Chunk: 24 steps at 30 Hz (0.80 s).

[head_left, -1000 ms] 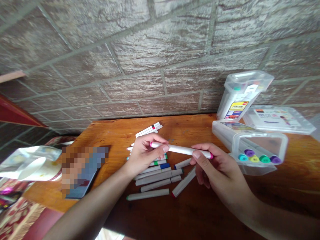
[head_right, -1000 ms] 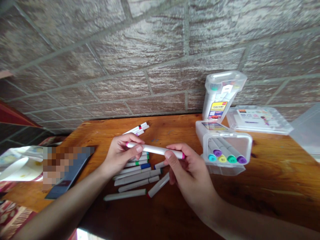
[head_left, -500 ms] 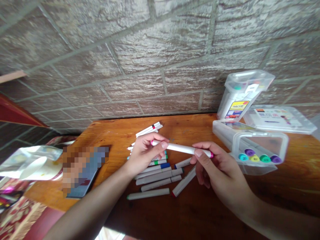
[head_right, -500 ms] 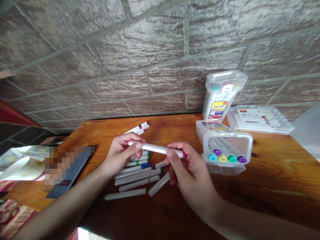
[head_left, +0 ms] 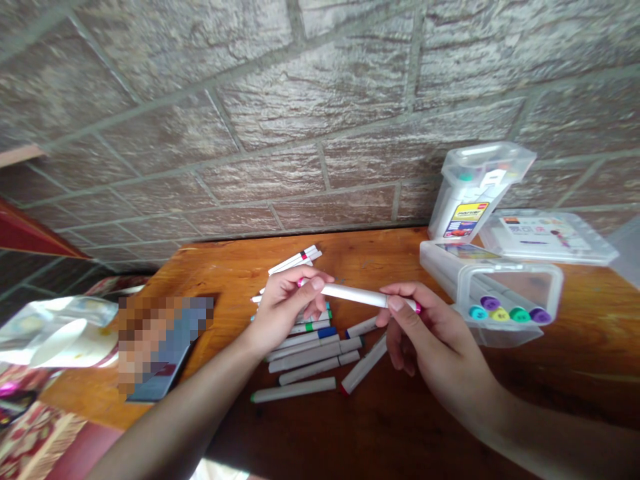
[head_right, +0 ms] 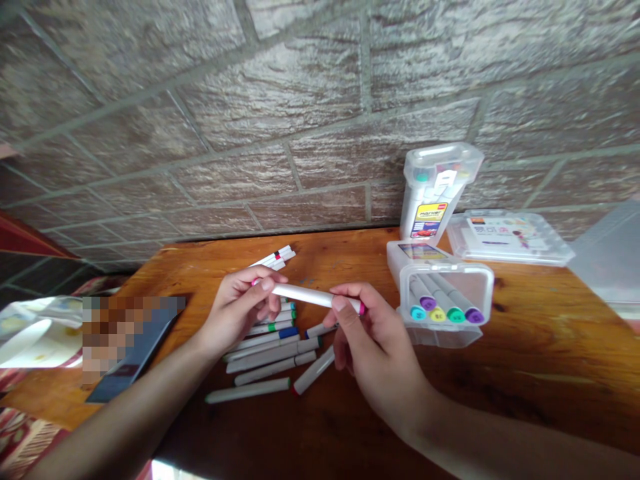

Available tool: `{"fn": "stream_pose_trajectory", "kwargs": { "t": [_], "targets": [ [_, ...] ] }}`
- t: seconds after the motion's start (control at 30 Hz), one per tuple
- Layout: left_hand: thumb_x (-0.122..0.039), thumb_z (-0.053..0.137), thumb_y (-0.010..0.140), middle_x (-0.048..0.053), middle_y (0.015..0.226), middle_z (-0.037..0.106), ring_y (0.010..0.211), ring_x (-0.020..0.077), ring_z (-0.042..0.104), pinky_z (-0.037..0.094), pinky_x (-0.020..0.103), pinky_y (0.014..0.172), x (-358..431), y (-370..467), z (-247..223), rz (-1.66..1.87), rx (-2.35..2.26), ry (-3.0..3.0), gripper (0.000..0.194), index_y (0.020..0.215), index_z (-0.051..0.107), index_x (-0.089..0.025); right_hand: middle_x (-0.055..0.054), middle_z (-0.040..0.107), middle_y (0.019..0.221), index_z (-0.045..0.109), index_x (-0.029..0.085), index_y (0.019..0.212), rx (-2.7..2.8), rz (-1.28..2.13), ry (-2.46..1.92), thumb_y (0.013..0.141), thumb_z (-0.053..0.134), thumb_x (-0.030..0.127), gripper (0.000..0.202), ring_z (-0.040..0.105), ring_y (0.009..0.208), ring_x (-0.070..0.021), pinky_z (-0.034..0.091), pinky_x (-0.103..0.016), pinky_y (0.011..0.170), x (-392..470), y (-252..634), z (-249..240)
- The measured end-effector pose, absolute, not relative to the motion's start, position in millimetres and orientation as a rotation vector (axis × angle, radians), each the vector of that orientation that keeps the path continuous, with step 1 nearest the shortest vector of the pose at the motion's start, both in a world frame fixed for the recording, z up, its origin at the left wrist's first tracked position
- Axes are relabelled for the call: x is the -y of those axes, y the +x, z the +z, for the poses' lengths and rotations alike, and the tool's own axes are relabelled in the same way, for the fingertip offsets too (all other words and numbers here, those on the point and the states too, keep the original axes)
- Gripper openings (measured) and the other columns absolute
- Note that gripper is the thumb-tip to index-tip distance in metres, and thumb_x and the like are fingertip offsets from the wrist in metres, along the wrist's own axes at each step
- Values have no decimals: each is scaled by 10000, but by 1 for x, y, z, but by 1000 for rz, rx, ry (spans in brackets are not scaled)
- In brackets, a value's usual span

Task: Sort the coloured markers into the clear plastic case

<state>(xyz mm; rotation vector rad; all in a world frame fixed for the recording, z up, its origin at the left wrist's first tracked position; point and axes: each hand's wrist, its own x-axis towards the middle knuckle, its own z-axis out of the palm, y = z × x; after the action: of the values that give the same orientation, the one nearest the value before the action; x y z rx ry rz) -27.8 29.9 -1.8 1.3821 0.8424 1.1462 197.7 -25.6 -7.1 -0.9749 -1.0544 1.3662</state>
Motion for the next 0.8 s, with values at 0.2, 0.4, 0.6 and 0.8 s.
{"fn": "stream_pose_trajectory", "kwargs": {
  "t": [0.2,0.4,0.6,0.8],
  "targets": [
    [-369,752,995,-2,612,685,454,70,525,372,181,454,-29,-28,-2,1155,-818,1332,218,1014,824,-163,14,697,791,654,210,1059,1048,1378,-988,964,728,582,391,551,407,-80,424,-190,354,25,198,-5],
    [-382,756,982,16,623,699,441,77,533,382,187,446,-30,-26,0,1164,-784,1254,255,1029,823,-141,-2,708,803,691,272,1050,1021,1386,-994,936,741,617,366,561,409,-107,409,-215,342,26,198,-3],
    [-415,748,976,30,606,707,417,86,520,384,198,435,-31,-25,1,1180,-783,1196,304,1021,818,-123,-31,712,824,738,330,1033,970,1420,-977,922,753,639,328,563,417,-145,404,-266,322,27,199,-3],
    [-401,745,974,43,615,723,415,86,507,437,210,446,-31,-25,1,1190,-764,1157,301,1034,822,-116,-22,716,843,735,309,1074,963,1430,-963,936,746,612,333,570,423,-131,403,-246,338,28,199,-3]
  ]
}}
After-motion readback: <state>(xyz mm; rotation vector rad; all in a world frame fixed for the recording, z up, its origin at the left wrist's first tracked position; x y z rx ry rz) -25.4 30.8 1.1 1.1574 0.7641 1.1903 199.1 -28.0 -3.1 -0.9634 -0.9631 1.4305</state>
